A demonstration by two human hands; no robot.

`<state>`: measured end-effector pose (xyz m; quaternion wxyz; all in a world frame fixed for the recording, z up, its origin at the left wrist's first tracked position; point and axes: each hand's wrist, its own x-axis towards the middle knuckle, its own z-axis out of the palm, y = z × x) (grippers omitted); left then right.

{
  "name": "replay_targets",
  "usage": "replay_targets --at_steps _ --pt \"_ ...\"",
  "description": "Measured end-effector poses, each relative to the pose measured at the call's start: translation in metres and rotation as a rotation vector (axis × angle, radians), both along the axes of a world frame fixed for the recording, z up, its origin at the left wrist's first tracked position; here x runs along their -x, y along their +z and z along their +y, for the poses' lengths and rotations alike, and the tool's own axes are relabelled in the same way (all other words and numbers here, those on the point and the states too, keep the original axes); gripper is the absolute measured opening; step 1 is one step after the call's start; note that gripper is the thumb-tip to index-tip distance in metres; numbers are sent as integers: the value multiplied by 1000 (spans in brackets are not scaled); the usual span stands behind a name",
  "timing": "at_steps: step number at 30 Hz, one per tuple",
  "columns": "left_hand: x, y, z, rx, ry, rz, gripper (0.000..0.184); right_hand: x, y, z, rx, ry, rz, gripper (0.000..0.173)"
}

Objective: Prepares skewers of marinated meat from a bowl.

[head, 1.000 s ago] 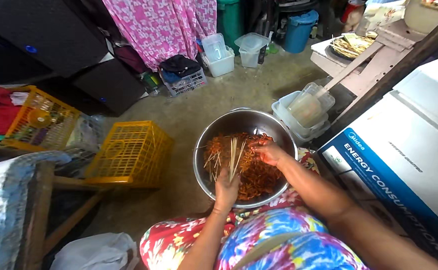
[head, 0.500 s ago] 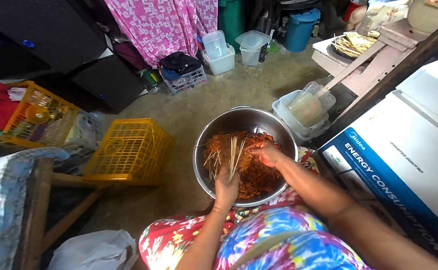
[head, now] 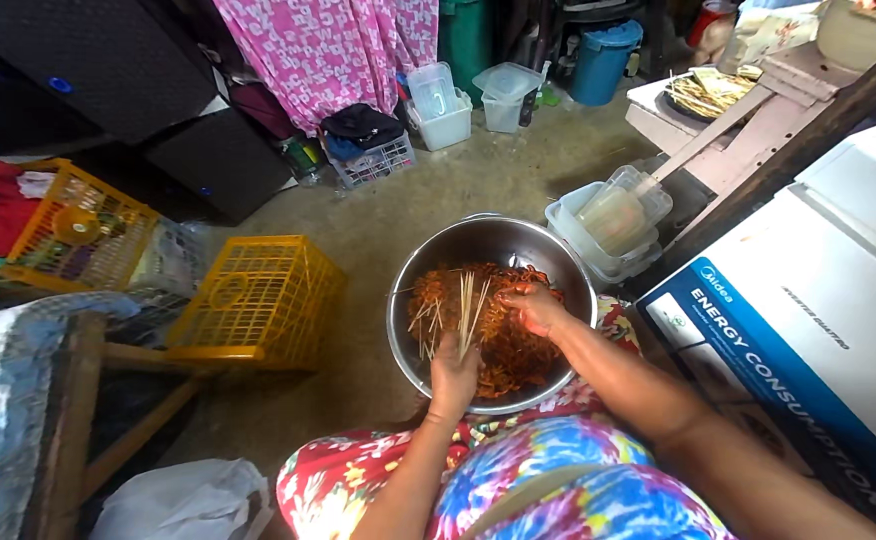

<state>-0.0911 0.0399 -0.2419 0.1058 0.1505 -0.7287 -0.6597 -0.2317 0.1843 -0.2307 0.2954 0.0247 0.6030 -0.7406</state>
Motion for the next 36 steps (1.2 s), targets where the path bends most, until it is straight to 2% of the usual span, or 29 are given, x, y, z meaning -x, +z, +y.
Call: replay_targets --at_steps 4,15,20,23,26,32,36 --pt "0 0 0 -2 1 -3 21 -1 0 -2 15 -54 -22 7" --pt "-1 0 0 39 7 -22 24 -7 -3 -5 -5 7 -6 11" --pt "-1 -1 0 -11 37 -13 24 -18 2 -6 88 104 -133 22" --pt "-1 -2 -1 -3 39 4 23 -31 2 -14 89 90 -246 30" --pt "-2 -1 -1 0 36 0 22 -36 3 -19 85 81 -258 31" --pt "-1 -1 0 -2 36 1 23 -39 4 -20 36 145 -229 25" --pt "-1 0 -1 2 39 -15 23 -32 4 -15 92 119 -217 24"
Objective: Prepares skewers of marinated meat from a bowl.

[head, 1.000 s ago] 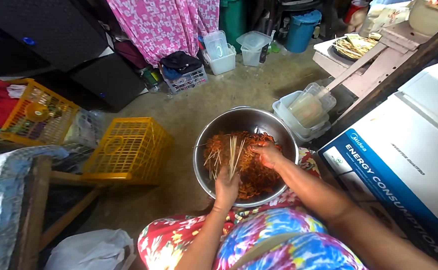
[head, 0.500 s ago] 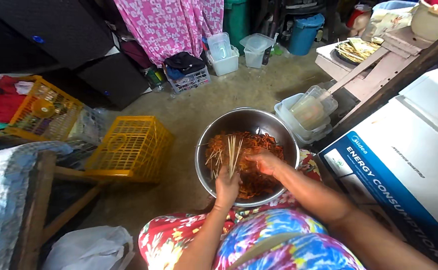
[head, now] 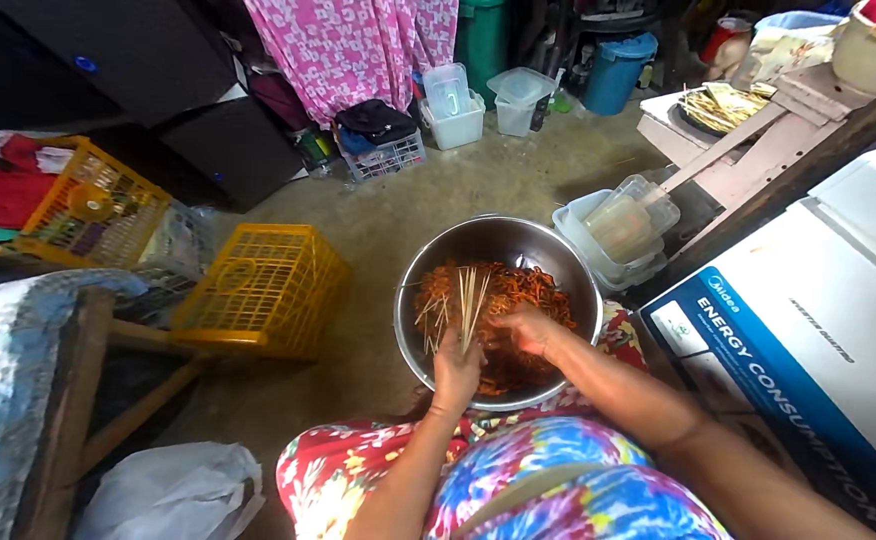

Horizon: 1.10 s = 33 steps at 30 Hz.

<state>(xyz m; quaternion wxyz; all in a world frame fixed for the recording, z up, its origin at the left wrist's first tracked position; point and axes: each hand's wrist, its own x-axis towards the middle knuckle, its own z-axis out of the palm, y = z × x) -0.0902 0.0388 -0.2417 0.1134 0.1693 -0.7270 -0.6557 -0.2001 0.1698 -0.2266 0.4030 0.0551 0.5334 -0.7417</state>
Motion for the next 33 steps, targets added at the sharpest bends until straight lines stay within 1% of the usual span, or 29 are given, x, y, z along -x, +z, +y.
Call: replay_targets --at_steps 2,3,5,7,10,14,18,26,28,31,33 --pt "-1 2 -1 7 -14 -11 24 5 -2 0 -10 -80 4 21" --pt "-1 3 0 12 -21 -13 25 5 -4 0 -25 -96 16 23" --pt "-1 3 0 20 -22 -9 24 2 -4 0 -57 -75 42 32" --pt "-1 1 -1 13 -17 -3 22 0 -3 -1 -51 -45 40 34" --pt "0 0 -1 -9 -9 3 22 5 -3 2 5 -39 36 27" --pt "0 0 -1 -7 -31 -6 23 15 -5 5 64 -181 5 24" --pt "-1 0 1 -5 -31 -3 21 12 -6 2 56 -221 -20 18" --pt "-1 2 1 1 -8 -17 24 3 -4 -4 -11 -155 26 18" --pt "-1 2 0 -8 2 -11 24 5 -5 0 -2 -93 36 19" --pt "0 2 0 -1 -7 -10 24 4 -4 3 -12 -20 42 17" --pt "0 1 0 11 -26 -14 25 1 -3 0 -50 -29 43 21"
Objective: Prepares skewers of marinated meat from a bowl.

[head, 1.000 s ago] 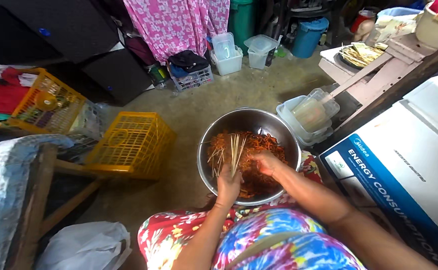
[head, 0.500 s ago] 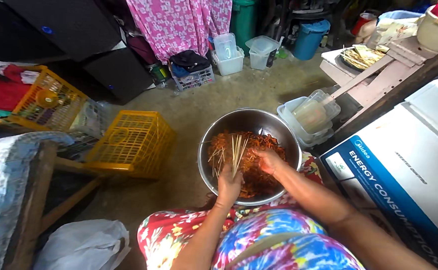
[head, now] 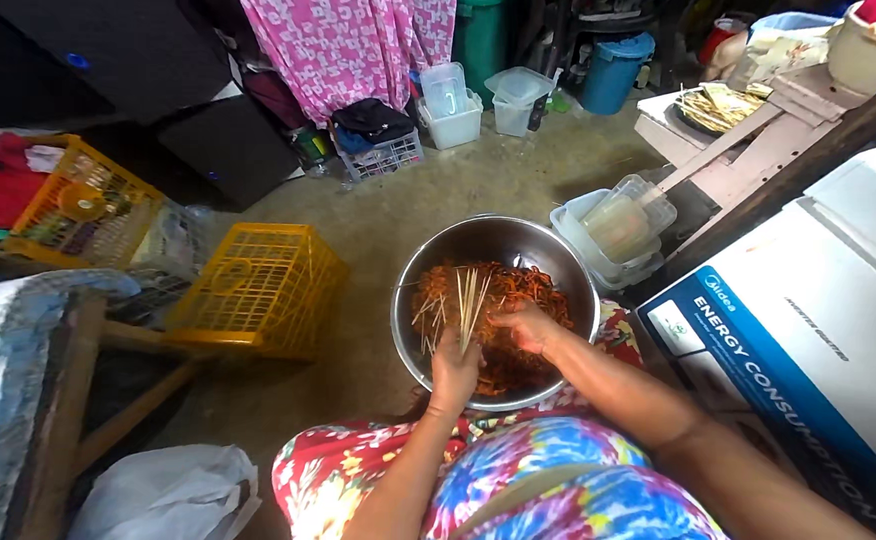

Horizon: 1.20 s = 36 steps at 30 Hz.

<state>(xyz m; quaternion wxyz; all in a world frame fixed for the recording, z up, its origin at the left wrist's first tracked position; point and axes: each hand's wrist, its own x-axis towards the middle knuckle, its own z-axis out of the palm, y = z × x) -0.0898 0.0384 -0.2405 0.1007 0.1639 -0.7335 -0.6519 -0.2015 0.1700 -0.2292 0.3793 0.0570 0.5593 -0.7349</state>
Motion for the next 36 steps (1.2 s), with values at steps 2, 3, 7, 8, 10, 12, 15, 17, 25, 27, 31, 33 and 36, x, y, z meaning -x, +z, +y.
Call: replay_targets --at_steps 2,3,7,8,10,12,15,17,25,27,31,33,36 --pt "0 -1 0 1 -4 3 25 -1 0 -3 -18 -25 0 25" --pt "0 -2 0 2 0 5 25 -1 0 -3 -17 -25 4 26" --pt "0 -2 1 4 44 26 22 10 3 6 -59 124 157 21" --pt "0 -3 1 7 65 37 23 16 3 11 -108 145 230 24" --pt "-1 -5 0 4 105 45 26 30 -3 21 -284 135 409 27" --pt "0 -4 0 -6 118 48 27 42 -8 30 -519 167 584 23" --pt "1 -5 2 -4 106 55 26 47 -14 30 -820 451 717 25" --pt "1 -5 1 -11 106 54 25 45 -13 23 -940 615 731 26" --pt "1 -4 0 -18 115 51 23 28 -16 5 -1049 911 879 29" --pt "1 -3 0 -7 119 49 24 26 -14 -1 -1091 912 862 29" --pt "1 -3 0 7 114 41 26 25 -24 -6 -1002 877 977 26" --pt "2 -4 0 3 114 44 26 23 -33 -9 -924 898 1027 26" --pt "2 -5 0 -6 114 49 25 19 -36 -17 -991 968 1008 35"
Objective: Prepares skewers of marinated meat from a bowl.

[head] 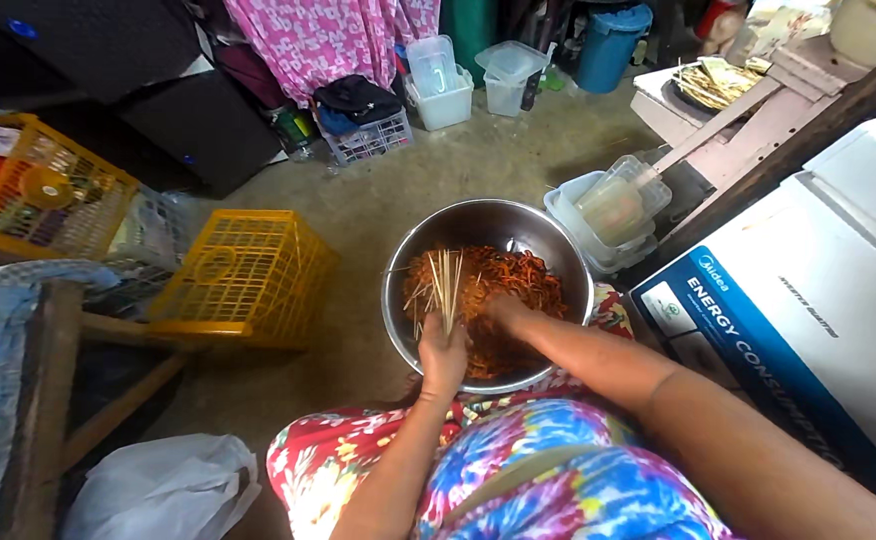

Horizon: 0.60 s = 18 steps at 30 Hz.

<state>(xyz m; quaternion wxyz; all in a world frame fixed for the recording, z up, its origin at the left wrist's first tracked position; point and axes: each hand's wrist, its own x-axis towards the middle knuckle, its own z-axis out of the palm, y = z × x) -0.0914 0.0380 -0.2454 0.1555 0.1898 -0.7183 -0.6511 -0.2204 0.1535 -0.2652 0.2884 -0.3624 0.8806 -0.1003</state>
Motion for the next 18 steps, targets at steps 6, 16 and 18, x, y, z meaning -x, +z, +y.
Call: replay_targets --at_steps 6,16,18 --pt "1 1 -1 7 10 12 22 2 6 -1 -14 -23 -75 31" --pt "-1 -1 0 -24 -16 56 21 18 30 48 1061 -777 -669 12" --pt "-1 -3 0 -11 -57 77 21 22 32 51 1131 -849 -767 18"
